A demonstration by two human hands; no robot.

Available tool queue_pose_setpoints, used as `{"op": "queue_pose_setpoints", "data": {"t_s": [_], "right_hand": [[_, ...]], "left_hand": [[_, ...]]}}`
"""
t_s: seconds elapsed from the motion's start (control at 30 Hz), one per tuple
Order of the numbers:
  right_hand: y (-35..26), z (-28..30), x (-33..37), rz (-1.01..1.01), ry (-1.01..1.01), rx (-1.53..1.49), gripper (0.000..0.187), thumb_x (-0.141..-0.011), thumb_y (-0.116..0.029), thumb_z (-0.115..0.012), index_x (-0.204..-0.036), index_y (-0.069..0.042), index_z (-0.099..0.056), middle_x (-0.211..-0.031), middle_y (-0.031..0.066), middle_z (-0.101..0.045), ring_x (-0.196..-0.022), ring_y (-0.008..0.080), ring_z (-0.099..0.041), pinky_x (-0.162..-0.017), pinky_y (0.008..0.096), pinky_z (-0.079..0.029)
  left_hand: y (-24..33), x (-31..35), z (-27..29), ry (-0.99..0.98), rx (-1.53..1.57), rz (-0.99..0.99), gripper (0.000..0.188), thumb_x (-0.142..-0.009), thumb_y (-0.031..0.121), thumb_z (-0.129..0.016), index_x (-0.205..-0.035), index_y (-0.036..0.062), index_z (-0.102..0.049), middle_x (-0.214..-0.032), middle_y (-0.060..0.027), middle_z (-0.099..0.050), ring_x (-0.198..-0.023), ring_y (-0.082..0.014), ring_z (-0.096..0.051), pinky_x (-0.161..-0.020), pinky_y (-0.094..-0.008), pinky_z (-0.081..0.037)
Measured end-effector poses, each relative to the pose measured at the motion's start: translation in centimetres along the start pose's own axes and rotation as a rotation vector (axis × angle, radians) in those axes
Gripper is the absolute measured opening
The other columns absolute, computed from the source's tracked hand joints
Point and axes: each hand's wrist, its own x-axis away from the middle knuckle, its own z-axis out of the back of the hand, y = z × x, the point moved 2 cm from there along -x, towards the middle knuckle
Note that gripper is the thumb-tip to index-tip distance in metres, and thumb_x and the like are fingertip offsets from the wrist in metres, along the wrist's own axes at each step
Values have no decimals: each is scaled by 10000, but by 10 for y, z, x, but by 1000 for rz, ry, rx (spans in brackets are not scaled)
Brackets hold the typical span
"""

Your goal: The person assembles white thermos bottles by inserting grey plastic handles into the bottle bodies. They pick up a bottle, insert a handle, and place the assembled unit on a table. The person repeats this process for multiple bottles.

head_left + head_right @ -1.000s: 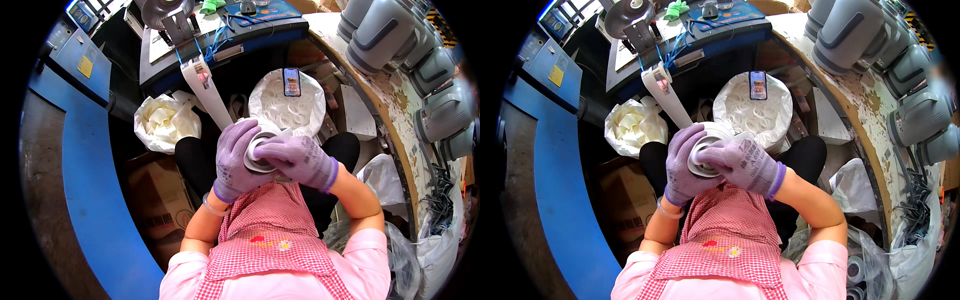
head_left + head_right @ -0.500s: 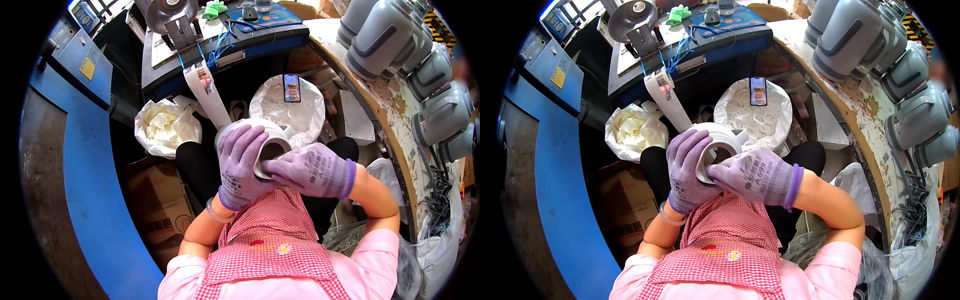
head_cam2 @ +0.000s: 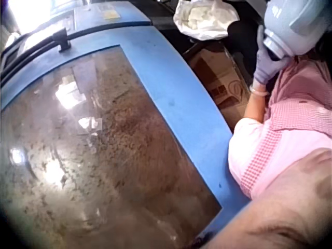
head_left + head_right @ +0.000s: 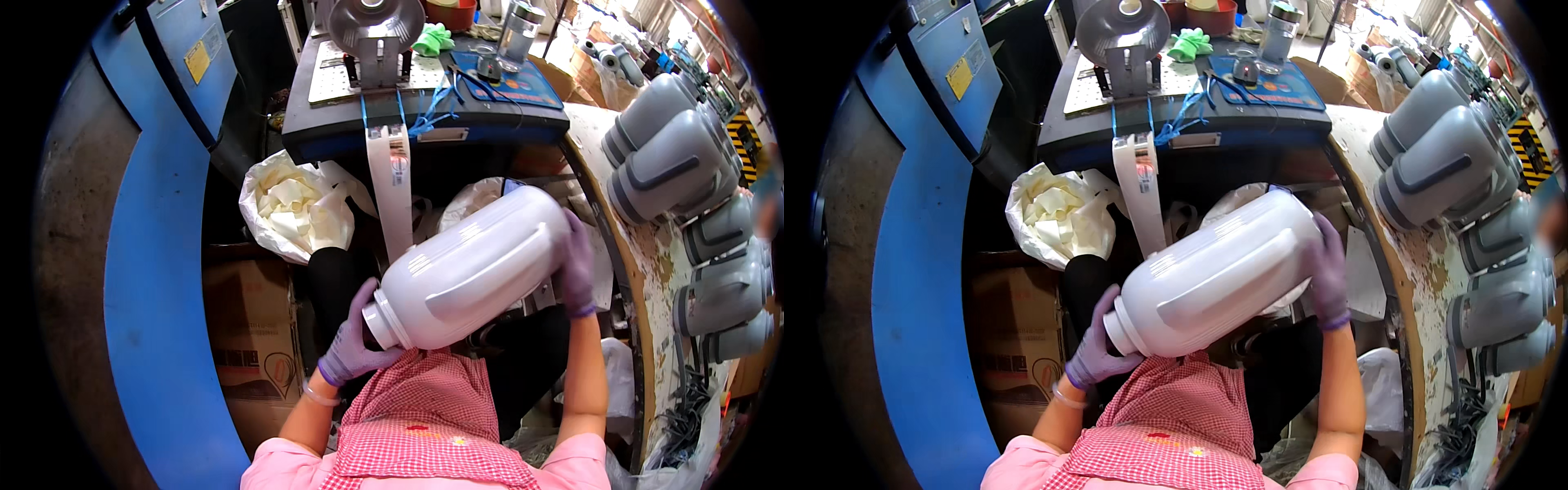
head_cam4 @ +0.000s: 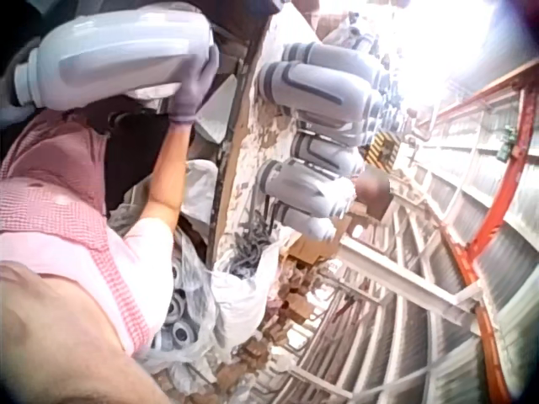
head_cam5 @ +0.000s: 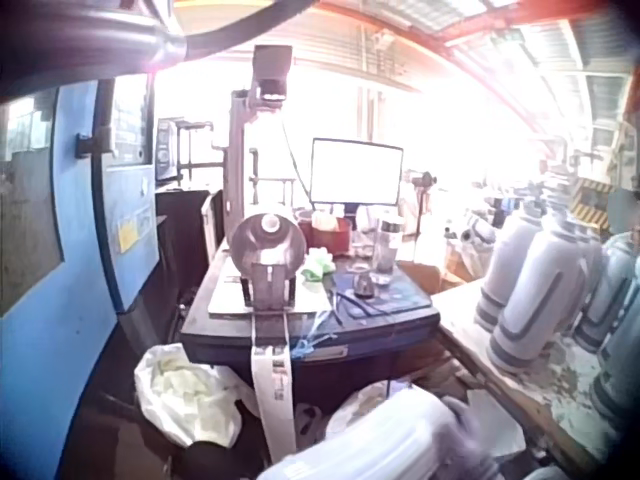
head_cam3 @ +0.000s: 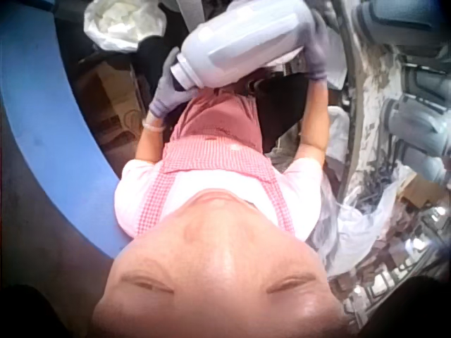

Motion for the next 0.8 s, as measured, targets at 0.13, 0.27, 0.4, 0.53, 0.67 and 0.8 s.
{"op": "queue_pose_setpoints", "data": {"t_s": [0.13,0.27,0.4,0.53,0.67,0.8], "right_hand": [[-43,-94,-62,548,-156,512,379,-815,-131,-741,-1173,-46,-651,-1193,146,-633,-1158,325,-582,-1002,411,-457],[-51,-194,-128,906,-380,503,191,-770,-117,-754,-950,-81,-703,-1052,97,-676,-1061,299,-619,-926,423,-492],[-42,-246,-183,538,-645,764,256,-774,-249,-752,-996,-128,-714,-1042,77,-689,-1025,287,-643,-893,382,-509],[-42,-245,-171,625,-658,951,204,-810,-272,-713,-981,-163,-734,-1102,77,-691,-1013,270,-667,-877,399,-528],[-49,-171,-87,876,-576,524,114,-836,-174,-709,-936,-118,-711,-1089,84,-673,-974,278,-660,-858,381,-537],[14,-53,-29,-217,-65,-113,92,-930,-150,-673,-964,-68,-648,-938,25,-663,-779,84,-594,-667,197,-470]], "left_hand": [[-75,28,-17,250,-125,188,997,-660,239,-867,-1458,3,-320,-1283,-203,-571,-1169,-283,-595,-1001,-390,-481],[-88,37,-36,213,-634,62,982,-584,320,-862,-1354,-48,-376,-1396,-313,-394,-1271,-460,-439,-1088,-470,-402],[-100,39,-39,91,-635,164,1143,-578,378,-887,-1443,-56,-279,-1453,-333,-351,-1333,-471,-409,-1103,-458,-395],[-102,34,-31,-14,-529,235,1240,-599,394,-877,-1511,-47,-161,-1477,-341,-320,-1354,-461,-395,-1113,-454,-385],[-104,27,-28,-54,-359,282,1251,-613,400,-879,-1522,-39,-140,-1437,-328,-386,-1300,-434,-471,-1080,-451,-413],[-111,34,-30,10,-318,252,1202,-630,360,-883,-1511,-52,-176,-1348,-305,-485,-1223,-409,-545,-1004,-436,-472]]}}
